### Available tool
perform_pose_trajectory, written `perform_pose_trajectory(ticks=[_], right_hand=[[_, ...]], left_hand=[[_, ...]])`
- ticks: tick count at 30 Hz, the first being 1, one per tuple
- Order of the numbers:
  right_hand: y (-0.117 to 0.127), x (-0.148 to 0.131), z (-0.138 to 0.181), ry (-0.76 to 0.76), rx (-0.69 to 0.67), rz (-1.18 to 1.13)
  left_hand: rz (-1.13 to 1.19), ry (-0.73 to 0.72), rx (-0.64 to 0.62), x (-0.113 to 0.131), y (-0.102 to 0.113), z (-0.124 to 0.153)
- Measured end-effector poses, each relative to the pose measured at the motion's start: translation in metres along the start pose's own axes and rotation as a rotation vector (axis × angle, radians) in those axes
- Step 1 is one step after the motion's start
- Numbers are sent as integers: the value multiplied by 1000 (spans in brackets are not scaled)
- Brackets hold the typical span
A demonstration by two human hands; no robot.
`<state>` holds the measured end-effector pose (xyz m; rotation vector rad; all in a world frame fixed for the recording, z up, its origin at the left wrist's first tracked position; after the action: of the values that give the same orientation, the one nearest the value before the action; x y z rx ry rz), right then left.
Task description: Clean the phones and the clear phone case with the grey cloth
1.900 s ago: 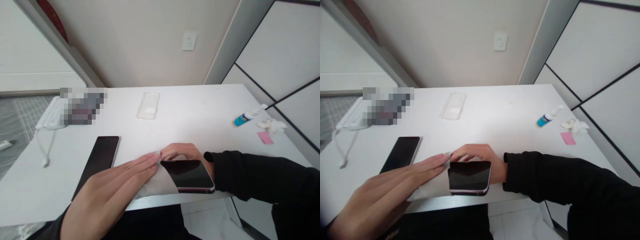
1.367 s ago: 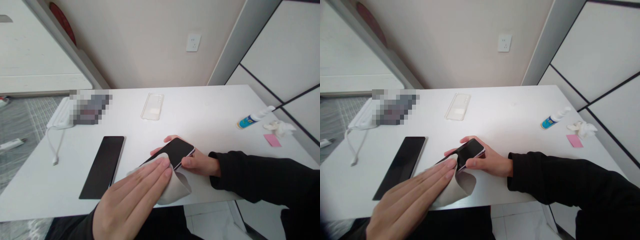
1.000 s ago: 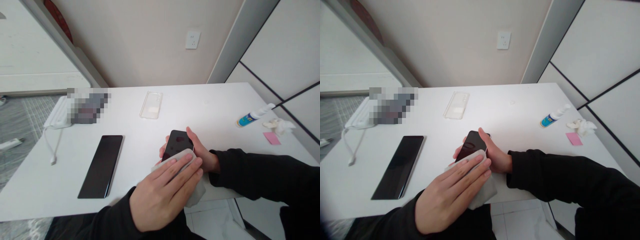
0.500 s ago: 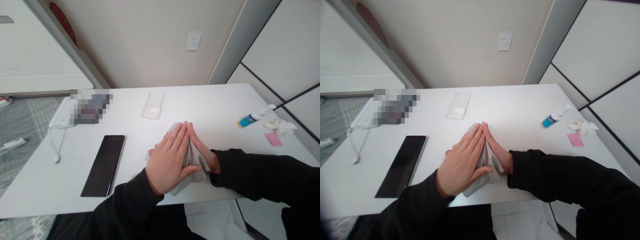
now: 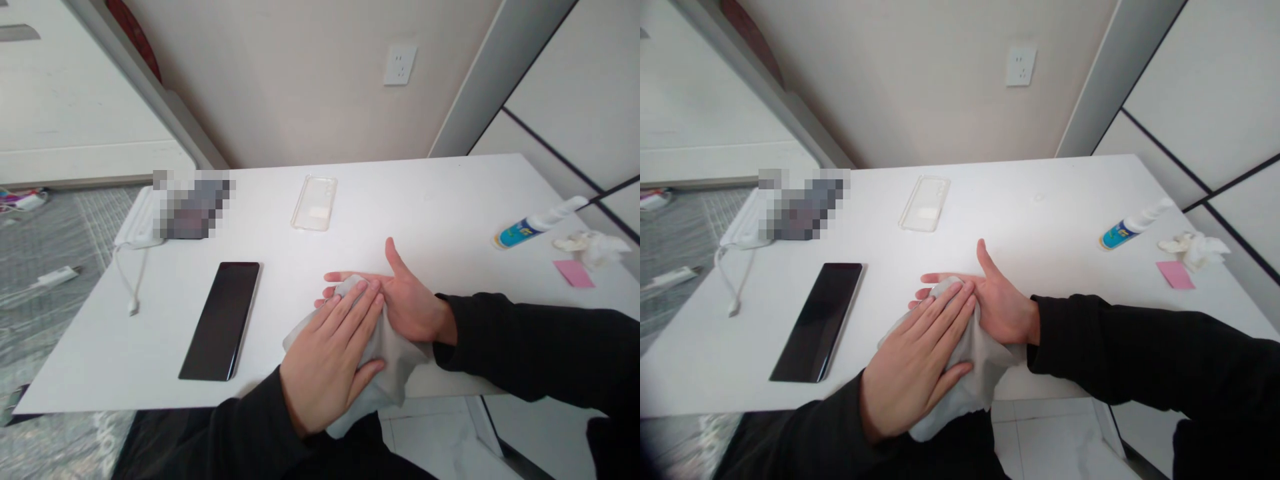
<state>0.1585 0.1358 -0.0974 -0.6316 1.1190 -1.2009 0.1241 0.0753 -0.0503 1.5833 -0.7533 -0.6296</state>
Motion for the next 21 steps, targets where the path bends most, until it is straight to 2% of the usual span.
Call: perform_pose_trajectory(ticks=[6, 10, 15, 21], right_hand=[[7, -16, 4, 108, 87, -82], [10, -19, 5, 135, 83, -86], [8, -15, 2, 122, 62, -45], [12, -7, -6, 62, 117, -101]], left_hand=[[-61, -16, -31, -15, -1, -12], [-65, -1, -25, -15, -1, 5], [-88, 88, 11, -23, -1, 18], [-77, 100, 48, -29, -2, -15]])
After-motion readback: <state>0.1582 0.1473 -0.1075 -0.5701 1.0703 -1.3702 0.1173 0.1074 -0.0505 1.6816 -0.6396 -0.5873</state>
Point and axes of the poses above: each hand's wrist, its own z-axis away from the middle knuckle, its own y-axis out of the back of the hand, x = y × z, the point moved 9 cm from there along -z, towards the middle knuckle, and after that the axes turned 13 degrees about -y, right-handed, at the moved point
